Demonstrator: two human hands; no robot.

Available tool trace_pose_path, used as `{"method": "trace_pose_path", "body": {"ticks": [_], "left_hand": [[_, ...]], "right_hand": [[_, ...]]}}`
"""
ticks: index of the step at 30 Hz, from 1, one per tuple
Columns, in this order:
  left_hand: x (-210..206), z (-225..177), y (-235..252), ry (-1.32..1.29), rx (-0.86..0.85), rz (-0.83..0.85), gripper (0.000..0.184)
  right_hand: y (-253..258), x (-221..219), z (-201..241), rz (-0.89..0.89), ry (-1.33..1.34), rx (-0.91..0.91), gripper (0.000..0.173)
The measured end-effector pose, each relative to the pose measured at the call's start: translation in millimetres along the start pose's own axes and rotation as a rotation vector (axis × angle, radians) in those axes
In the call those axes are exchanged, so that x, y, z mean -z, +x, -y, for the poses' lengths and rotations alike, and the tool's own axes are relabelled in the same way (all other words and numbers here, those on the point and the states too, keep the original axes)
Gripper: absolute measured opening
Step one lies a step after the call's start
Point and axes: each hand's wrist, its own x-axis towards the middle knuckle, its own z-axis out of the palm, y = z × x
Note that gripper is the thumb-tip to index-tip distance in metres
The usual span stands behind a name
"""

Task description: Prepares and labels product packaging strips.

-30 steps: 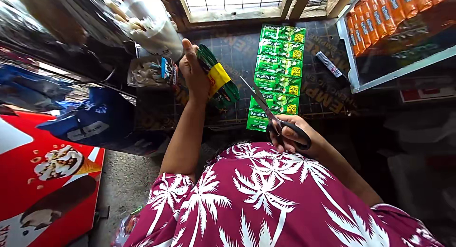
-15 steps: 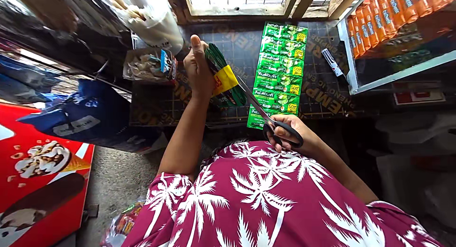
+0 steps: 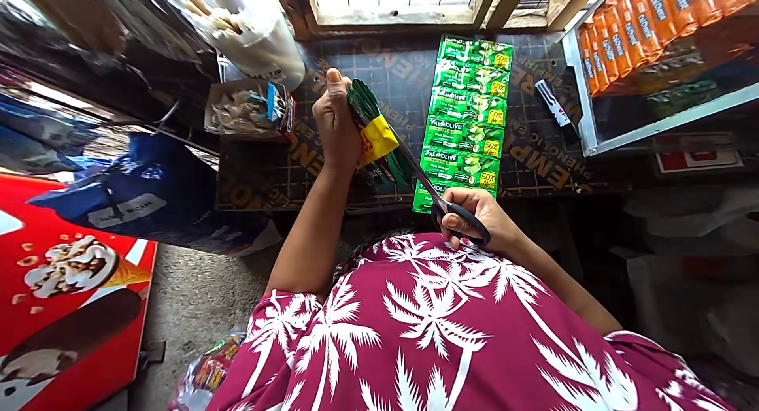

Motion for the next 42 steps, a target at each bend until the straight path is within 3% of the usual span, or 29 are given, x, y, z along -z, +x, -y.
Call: {"method": "trace_pose_path", "body": {"ticks": [18,23,25,27,29,31,37,40,42], "left_hand": [[-2.9,-2.7,-3.4,0.070,-0.116,0.065,0.046],[-12.5,-13.7,-9.1,0.182,-0.188,0.163,0.049],[-10.0,-9.7,-7.9,0.148,-0.156,0.153,0.049],[-2.9,-4.4,-5.1,0.111,-0.103,0.107,0.053],[4.4,-2.7,-3.9,0.077,-0.056,0.040,0.055],[8.6,-5.0,-8.7,0.064,0.003,-0.005,0.058],[16.1,-3.6,-13.5,0.094,0.151,-0.030,0.072],[18.6,-7.9,-14.7,0.183,0.089,-0.024,0.072],[18.9,-9.5,-13.6,0.224,-0.019,-0.030,0.069]], "right_hand": [[6.9,-5.1,5.9,-0.031,-0.038,0.017,0.025],[12.5,-2.6,19.8,-0.038,-0.040,0.168,0.025],[7.2,4.8,28.3,-0.159,-0.161,0.210,0.025],[-1.6,25.6,36.7,-0.379,-0.528,0.188,0.024],[-6.6,52.5,42.9,-0.597,-0.974,0.058,0.035],[-9.3,79.0,40.6,-0.709,-1.216,-0.023,0.045],[-5.8,118.5,38.9,-0.709,-1.351,-0.205,0.025],[-6.6,127.9,46.7,-0.580,-1.344,-0.291,0.024],[-5.4,119.2,55.4,-0.582,-1.390,-0.211,0.024]]}}
